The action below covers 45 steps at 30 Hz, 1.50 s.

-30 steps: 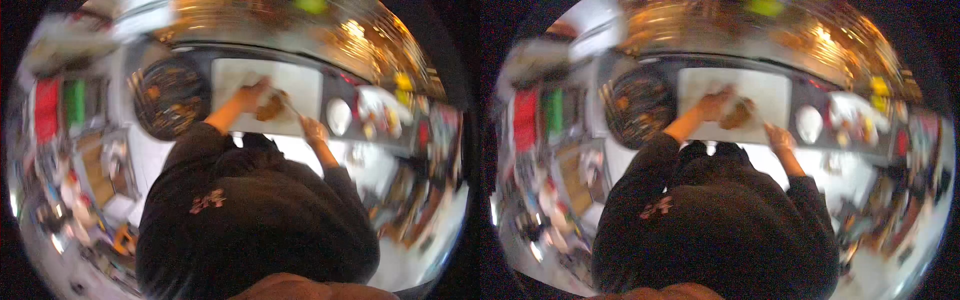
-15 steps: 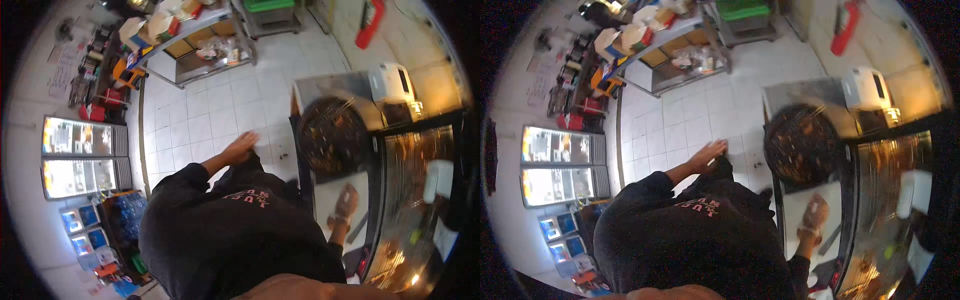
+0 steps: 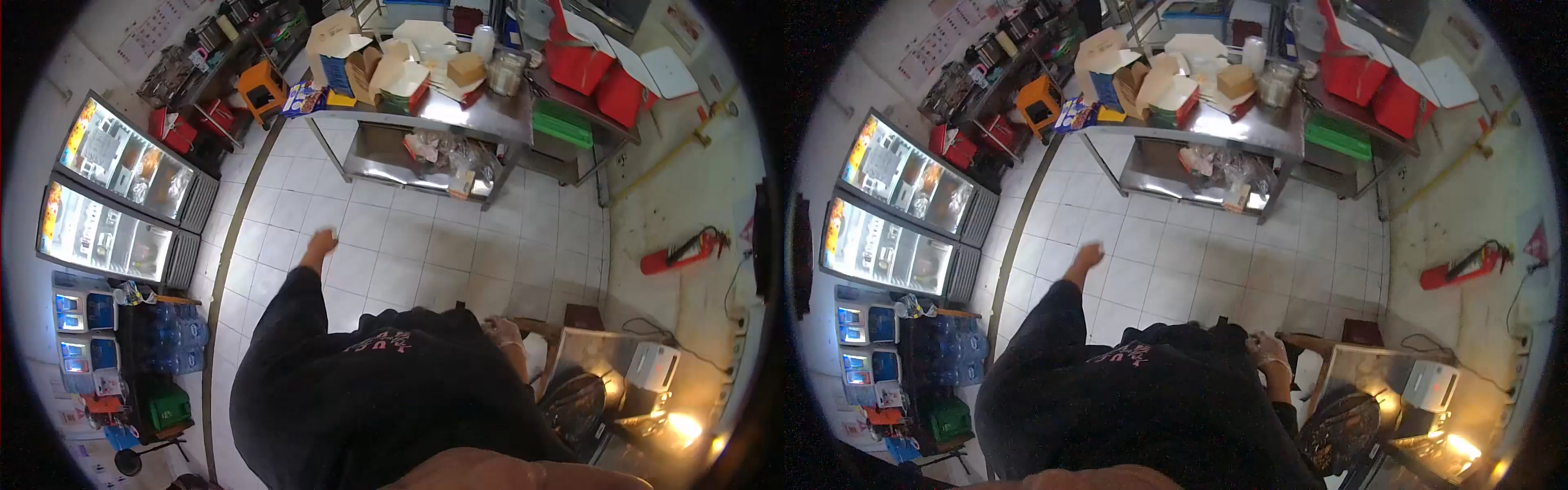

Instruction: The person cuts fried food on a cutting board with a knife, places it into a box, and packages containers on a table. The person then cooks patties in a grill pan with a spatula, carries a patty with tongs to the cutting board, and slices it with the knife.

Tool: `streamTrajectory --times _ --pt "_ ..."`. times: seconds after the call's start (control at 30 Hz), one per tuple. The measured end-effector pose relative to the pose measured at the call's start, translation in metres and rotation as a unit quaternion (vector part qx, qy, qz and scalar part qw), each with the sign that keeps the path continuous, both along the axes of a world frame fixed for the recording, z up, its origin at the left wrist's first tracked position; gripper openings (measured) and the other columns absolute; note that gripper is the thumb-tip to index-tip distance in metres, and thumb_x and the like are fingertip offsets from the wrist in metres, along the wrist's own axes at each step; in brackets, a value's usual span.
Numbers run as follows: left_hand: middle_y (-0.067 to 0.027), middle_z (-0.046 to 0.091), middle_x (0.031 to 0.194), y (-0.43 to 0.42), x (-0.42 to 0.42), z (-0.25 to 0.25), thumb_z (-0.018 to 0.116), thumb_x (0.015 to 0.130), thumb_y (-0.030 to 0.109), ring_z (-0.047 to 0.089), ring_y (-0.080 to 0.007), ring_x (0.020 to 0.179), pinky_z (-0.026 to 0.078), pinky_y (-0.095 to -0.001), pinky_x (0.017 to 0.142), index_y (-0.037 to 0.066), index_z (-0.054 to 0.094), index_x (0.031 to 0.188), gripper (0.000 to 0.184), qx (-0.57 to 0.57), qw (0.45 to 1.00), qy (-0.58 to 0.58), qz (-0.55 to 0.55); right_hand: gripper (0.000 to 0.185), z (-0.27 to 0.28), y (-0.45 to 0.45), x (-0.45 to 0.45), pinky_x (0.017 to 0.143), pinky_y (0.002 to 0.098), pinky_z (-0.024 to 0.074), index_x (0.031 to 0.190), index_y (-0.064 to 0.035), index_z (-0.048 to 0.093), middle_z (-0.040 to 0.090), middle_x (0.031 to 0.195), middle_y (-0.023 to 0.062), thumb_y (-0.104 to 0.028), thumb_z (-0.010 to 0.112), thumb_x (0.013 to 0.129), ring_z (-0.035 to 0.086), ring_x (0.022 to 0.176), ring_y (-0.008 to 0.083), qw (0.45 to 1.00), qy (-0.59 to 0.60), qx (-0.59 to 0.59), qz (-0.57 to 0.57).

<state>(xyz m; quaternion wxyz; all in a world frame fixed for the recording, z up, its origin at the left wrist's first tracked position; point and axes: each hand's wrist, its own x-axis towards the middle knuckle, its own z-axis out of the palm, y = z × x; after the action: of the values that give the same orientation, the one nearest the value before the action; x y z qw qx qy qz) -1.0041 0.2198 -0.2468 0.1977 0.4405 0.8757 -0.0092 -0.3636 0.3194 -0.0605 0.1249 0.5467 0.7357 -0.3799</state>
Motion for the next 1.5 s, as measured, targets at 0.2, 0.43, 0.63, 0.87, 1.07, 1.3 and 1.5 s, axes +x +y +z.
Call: streamTrajectory --times 0.2,0.43,0.63,0.87,1.07,1.3,1.5 --pt "-0.0135 0.062 0.111 0.284 -0.114 0.268 0.058 0.084 0.023 0.061 -0.0344 0.101 0.051 -0.0499 0.083 0.012 0.059 0.119 0.037 0.489 0.821 0.286 -0.061 0.035 -0.083 0.128 0.017 0.093 0.0413 0.0488 0.111 -0.0104 0.067 0.065 0.115 0.0165 -0.032 0.048 0.091 0.062 0.108 0.0343 0.986 -0.068 0.056 0.141" --pt "-0.0055 0.054 0.132 0.447 -0.213 0.394 0.061 0.082 0.030 0.047 -0.0264 0.126 0.048 -0.0475 0.090 0.012 0.050 0.133 0.056 0.258 0.846 0.467 -0.004 0.043 -0.039 0.375 -0.066 0.094 0.0452 0.0473 0.106 0.0012 0.066 0.062 0.116 0.0232 -0.030 0.040 0.093 0.060 0.109 0.0395 0.981 -0.172 0.062 0.068" --pt "-0.0058 0.040 0.149 0.518 -0.275 0.384 0.065 0.081 0.042 0.034 -0.0288 0.139 0.039 -0.0486 0.102 0.012 0.047 0.139 0.067 0.235 0.861 0.451 -0.017 0.036 0.048 0.556 -0.206 0.089 0.0457 0.0477 0.111 -0.0077 0.062 0.063 0.116 0.0172 -0.035 0.047 0.094 0.061 0.104 0.0368 0.980 -0.064 0.166 0.091" --pt "-0.0106 0.046 0.143 0.525 -0.248 0.390 0.068 0.078 0.014 0.043 -0.0335 0.130 0.037 -0.0456 0.104 0.013 0.054 0.131 0.055 0.383 0.812 0.430 -0.098 0.035 0.092 0.622 -0.281 0.089 0.0437 0.0489 0.113 -0.0115 0.063 0.066 0.109 0.0163 -0.037 0.050 0.092 0.063 0.103 0.0354 0.981 -0.016 0.146 0.127" --pt "-0.0142 0.047 0.139 0.556 -0.276 0.373 0.069 0.080 0.012 0.046 -0.0374 0.126 0.041 -0.0495 0.099 0.008 0.058 0.112 0.034 0.256 0.906 0.335 -0.036 0.030 0.080 0.637 -0.268 0.084 0.0441 0.0478 0.105 -0.0147 0.065 0.067 0.106 0.0141 -0.035 0.048 0.091 0.063 0.096 0.0343 0.994 -0.041 0.086 0.054" --pt "-0.0192 0.047 0.141 0.563 -0.281 0.374 0.057 0.091 0.013 0.054 -0.0378 0.119 0.049 -0.0436 0.090 0.007 0.056 0.125 0.035 0.265 0.901 0.341 -0.036 0.018 0.124 0.786 -0.134 0.077 0.0376 0.0512 0.101 -0.0082 0.067 0.070 0.092 0.0107 -0.018 0.061 0.086 0.066 0.084 0.0242 0.950 0.079 0.294 -0.067" --pt "-0.0223 0.060 0.124 0.570 -0.300 0.389 0.054 0.094 0.022 0.060 -0.0402 0.105 0.049 -0.0453 0.088 0.001 0.058 0.125 0.038 0.201 0.935 0.288 0.059 0.027 0.211 1.056 0.057 0.075 0.0385 0.0502 0.093 -0.0087 0.068 0.069 0.086 0.0129 -0.031 0.053 0.090 0.065 0.082 0.0255 0.788 0.065 0.554 -0.262"
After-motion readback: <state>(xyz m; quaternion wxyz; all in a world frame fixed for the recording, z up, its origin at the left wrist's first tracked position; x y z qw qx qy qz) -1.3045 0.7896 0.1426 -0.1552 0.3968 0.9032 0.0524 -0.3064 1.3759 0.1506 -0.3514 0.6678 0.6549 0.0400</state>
